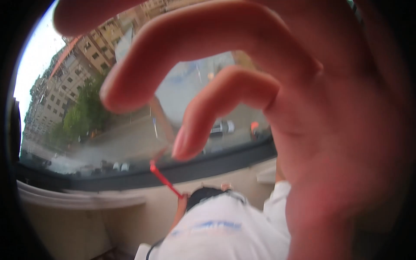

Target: Cleaning the floor using a squeegee and a mop.

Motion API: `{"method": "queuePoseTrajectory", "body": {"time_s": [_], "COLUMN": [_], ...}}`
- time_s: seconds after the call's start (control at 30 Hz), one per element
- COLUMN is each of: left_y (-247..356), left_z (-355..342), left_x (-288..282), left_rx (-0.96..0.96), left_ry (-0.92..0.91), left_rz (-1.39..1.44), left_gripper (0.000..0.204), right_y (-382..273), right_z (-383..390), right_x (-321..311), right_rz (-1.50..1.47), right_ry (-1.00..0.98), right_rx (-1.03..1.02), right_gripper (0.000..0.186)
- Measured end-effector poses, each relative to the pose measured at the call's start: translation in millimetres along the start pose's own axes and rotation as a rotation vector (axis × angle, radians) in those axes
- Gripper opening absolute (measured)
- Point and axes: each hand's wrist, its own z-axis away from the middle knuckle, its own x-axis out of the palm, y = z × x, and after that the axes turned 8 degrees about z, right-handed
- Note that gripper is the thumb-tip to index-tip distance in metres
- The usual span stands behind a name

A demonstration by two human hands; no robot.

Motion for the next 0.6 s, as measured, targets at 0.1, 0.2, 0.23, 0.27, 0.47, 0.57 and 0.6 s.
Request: {"method": "queuePoseTrajectory", "body": {"time_s": [0.1, 0.2, 0.23, 0.27, 0.47, 0.57, 0.6], "left_y": [-24.2, -35.9, -34.8, -31.7, -19.9, -25.6, -10.4], "left_z": [2.8, 5.7, 8.9, 8.4, 6.0, 8.1, 18.8], "left_x": [-0.8, -4.3, -0.9, -4.3, -14.6, -25.6, -25.6], "left_rx": [0.084, 0.059, 0.062, 0.056, 0.097, 0.057, 0.080], "left_ry": [-0.064, -0.075, -0.068, -0.068, 0.019, -0.005, -0.030], "left_rz": [-0.063, 0.043, 0.095, 0.143, 0.121, 0.201, 0.168], "left_gripper": [0.031, 0.027, 0.026, 0.025, 0.029, 0.027, 0.025], "right_y": [-1.1, -26.3, -25.3, -20.1, -29.1, -42.4, -45.1], "right_z": [7.6, 41.7, 23.5, 3.7, -21.9, -29.0, -30.7], "right_x": [1.9, -15.2, -12.1, -8.2, 3.6, 23.1, 30.7], "right_rz": [0.192, 0.389, 0.465, 0.543, 0.894, 0.908, 0.911], "right_ry": [0.023, 0.046, 0.028, 0.006, -0.094, -0.097, -0.086], "right_rx": [-0.133, -0.206, -0.199, -0.185, -0.070, -0.069, -0.092], "right_gripper": [0.067, 0.065, 0.064, 0.063, 0.059, 0.057, 0.057]}}
